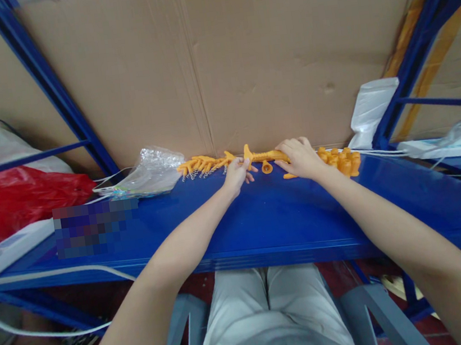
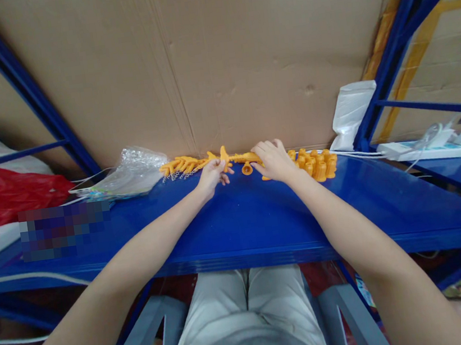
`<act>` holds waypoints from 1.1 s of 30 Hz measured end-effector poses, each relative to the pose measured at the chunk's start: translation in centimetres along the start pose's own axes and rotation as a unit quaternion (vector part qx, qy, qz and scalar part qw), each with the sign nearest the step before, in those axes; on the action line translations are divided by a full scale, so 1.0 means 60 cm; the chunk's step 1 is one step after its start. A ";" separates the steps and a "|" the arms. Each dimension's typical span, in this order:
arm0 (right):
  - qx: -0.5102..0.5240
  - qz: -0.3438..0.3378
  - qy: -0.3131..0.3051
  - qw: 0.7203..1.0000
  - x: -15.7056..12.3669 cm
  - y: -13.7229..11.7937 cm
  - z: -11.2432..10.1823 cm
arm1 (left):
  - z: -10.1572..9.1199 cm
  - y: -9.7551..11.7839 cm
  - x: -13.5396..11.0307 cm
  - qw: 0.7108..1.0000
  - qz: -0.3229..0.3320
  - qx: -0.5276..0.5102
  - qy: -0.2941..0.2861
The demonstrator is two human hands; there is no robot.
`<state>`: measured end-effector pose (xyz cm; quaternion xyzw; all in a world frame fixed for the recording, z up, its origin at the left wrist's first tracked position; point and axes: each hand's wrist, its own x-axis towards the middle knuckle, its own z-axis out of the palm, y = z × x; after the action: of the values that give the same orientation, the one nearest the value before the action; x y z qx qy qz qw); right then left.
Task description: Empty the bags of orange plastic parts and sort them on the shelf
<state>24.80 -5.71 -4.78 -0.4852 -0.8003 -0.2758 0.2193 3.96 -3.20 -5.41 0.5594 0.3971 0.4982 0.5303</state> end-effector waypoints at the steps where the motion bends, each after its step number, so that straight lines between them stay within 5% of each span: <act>1: 0.005 -0.002 -0.014 1.000 0.000 -0.002 0.004 | 0.000 -0.002 0.000 1.000 0.005 0.007 -0.005; 17: -0.041 0.043 -0.050 0.997 0.004 -0.016 0.003 | 0.007 -0.004 -0.006 0.999 -0.008 0.038 -0.024; 22: -0.068 0.130 -0.075 0.986 0.003 -0.001 -0.012 | -0.002 -0.001 0.000 0.999 -0.015 0.034 0.009; 29: -0.018 0.258 -0.027 0.966 0.001 0.036 -0.051 | -0.005 0.007 -0.001 0.999 -0.023 0.032 0.035; 33: 0.006 0.301 -0.079 0.950 0.000 0.052 -0.063 | -0.005 0.007 -0.001 0.999 -0.027 0.028 0.037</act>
<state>27.93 -6.97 -1.24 -0.7225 -0.6333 -0.1531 0.2312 3.61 -3.26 -5.04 0.5445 0.4448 0.4929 0.5126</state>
